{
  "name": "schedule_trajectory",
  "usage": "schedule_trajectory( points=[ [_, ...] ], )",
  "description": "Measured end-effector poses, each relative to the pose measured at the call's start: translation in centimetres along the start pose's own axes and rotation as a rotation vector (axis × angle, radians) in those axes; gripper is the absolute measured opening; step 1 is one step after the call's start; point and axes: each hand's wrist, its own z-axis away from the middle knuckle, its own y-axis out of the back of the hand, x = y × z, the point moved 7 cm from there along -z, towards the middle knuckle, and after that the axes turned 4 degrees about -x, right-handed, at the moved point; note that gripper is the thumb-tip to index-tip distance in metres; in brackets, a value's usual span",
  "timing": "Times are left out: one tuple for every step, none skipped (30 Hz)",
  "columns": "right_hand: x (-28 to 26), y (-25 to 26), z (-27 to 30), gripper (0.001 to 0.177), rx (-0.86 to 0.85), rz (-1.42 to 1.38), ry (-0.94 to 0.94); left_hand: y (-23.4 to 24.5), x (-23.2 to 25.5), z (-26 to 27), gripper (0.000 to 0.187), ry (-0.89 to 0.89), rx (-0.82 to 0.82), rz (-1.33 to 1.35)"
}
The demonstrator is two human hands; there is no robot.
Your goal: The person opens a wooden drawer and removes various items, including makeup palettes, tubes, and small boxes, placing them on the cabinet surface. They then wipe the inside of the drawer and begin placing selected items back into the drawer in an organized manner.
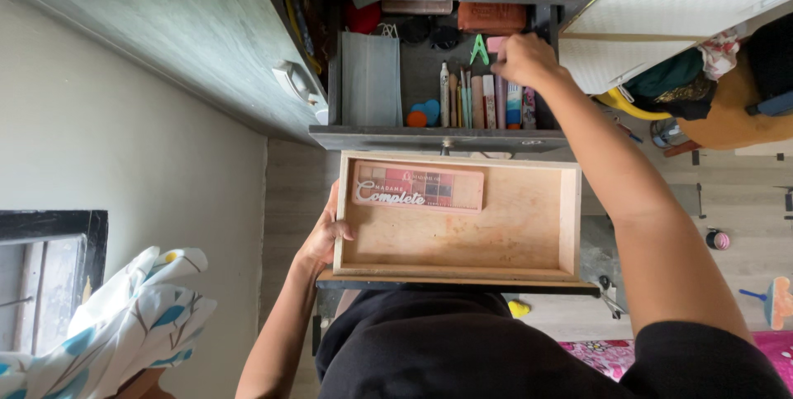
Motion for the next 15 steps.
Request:
schedule_trajectory(
  points=[
    [0.9,-0.6,-0.7,0.022,0.025,-0.047,0.02,-0.1,-0.1,0.1,0.119,0.002,0.001,-0.002],
    [1.8,-1.0,-1.4,0.019,0.055,-0.096,0.041,-0.1,-0.1,0.1,0.119,0.001,0.0,-0.008],
    [3.0,-1.3,-1.6,0.017,0.076,-0.234,0.038,-0.1,0.0,0.1,0.119,0.0,0.0,-0.013],
    [4.1,-1.1,-1.6,0.016,0.097,-0.373,0.038,-0.2,0.1,0.1,0.119,0.001,-0.001,-0.023],
    [5.1,-0.7,-1.3,0.016,0.117,-0.511,0.036,-0.2,0.2,0.1,0.119,0.003,-0.001,-0.032],
    [5.8,0.7,-0.4,0.016,0.195,-0.621,0.124,-0.3,0.2,0.2,0.118,0.004,0.0,-0.038],
    [6.3,2.3,1.0,0.018,0.271,-0.731,0.213,-0.4,0.1,0.4,0.118,0.008,0.003,-0.034],
    [6.3,4.2,2.7,0.019,0.365,-0.793,0.304,-0.3,0.2,0.4,0.118,0.009,0.007,-0.03],
    [6.4,6.5,5.5,0.019,0.51,-0.668,0.384,-0.3,0.2,0.3,0.118,0.011,0.01,-0.026],
    [6.0,8.1,7.9,0.021,0.579,-0.669,0.436,-0.4,0.3,0.4,0.114,-0.006,-0.002,-0.03],
    [5.4,9.6,10.4,0.023,0.648,-0.671,0.489,-0.5,0.3,0.5,0.11,-0.022,-0.013,-0.034],
    [4.1,10.7,13.1,0.023,0.676,-0.666,0.575,-0.5,0.2,0.5,0.107,-0.039,-0.025,-0.04],
    [2.5,10.9,15.2,0.023,0.633,-0.669,0.608,-0.4,0.0,0.6,0.101,-0.04,-0.023,-0.012],
    [0.8,11.1,17.6,0.024,0.59,-0.671,0.639,-0.4,-0.2,0.5,0.096,-0.041,-0.023,0.016],
    [-1.4,10.1,19.1,0.023,0.477,-0.678,0.618,-0.2,-0.4,0.5,0.092,-0.043,-0.023,0.044]
  ],
)
